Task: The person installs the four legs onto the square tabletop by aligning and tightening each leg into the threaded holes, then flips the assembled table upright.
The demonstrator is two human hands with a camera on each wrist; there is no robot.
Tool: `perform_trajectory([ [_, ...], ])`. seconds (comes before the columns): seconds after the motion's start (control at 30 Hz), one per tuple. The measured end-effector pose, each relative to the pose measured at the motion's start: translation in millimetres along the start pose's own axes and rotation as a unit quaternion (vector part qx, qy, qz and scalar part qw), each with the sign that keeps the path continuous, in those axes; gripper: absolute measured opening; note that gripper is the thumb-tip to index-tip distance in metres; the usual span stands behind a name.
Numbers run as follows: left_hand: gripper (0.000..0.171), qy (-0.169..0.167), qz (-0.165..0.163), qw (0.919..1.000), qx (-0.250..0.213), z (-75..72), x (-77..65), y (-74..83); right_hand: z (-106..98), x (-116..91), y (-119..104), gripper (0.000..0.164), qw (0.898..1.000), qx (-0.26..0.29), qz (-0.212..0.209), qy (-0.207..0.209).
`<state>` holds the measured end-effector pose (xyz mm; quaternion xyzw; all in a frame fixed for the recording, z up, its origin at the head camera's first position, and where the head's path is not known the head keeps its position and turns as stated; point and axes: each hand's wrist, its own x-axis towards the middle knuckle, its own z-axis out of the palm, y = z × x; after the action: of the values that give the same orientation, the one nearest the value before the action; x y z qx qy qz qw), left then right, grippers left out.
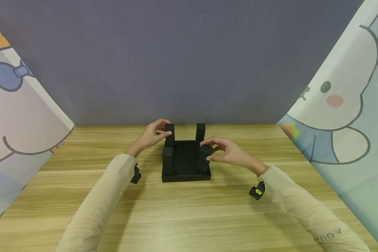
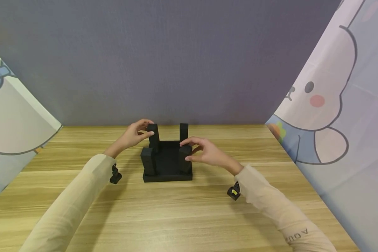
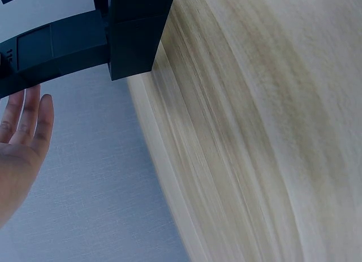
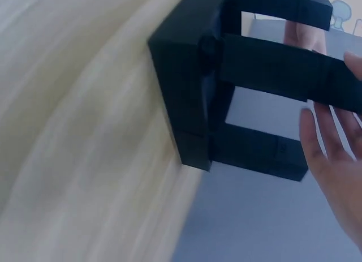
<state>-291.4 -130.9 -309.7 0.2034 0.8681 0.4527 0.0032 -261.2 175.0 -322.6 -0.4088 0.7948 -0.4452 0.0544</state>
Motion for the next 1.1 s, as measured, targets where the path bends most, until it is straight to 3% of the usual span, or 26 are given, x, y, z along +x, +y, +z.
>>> perform_trajectory([
  [0.2,0.038,0.002,-0.001,1.0,0.001,0.0,-0.3,-0.1,13,-4,-14,0.043,0.997,0.001,0.016,0.074],
  [0.37,0.038,0.002,0.0,1.0,0.002,0.3,0.2,-1.2,16,-5,-25,0.04,0.995,-0.002,0.012,0.098],
  [0.6,0.038,0.004,0.005,1.0,0.001,0.4,0.8,-1.5,8,-2,7,0.044,0.997,-0.035,-0.032,0.058],
  [0.8,0.038,0.006,0.005,1.0,0.001,0.5,0.6,-1.6,-1,1,7,0.043,0.998,-0.053,-0.041,0.014],
  [0.93,0.038,0.005,0.004,1.0,0.002,0.5,0.1,-1.2,-1,1,0,0.042,0.998,-0.06,-0.026,0.02],
  [1.1,0.038,0.004,0.002,1.0,0.001,0.3,-0.2,-0.6,7,-2,-19,0.041,0.996,-0.061,-0.021,0.063],
])
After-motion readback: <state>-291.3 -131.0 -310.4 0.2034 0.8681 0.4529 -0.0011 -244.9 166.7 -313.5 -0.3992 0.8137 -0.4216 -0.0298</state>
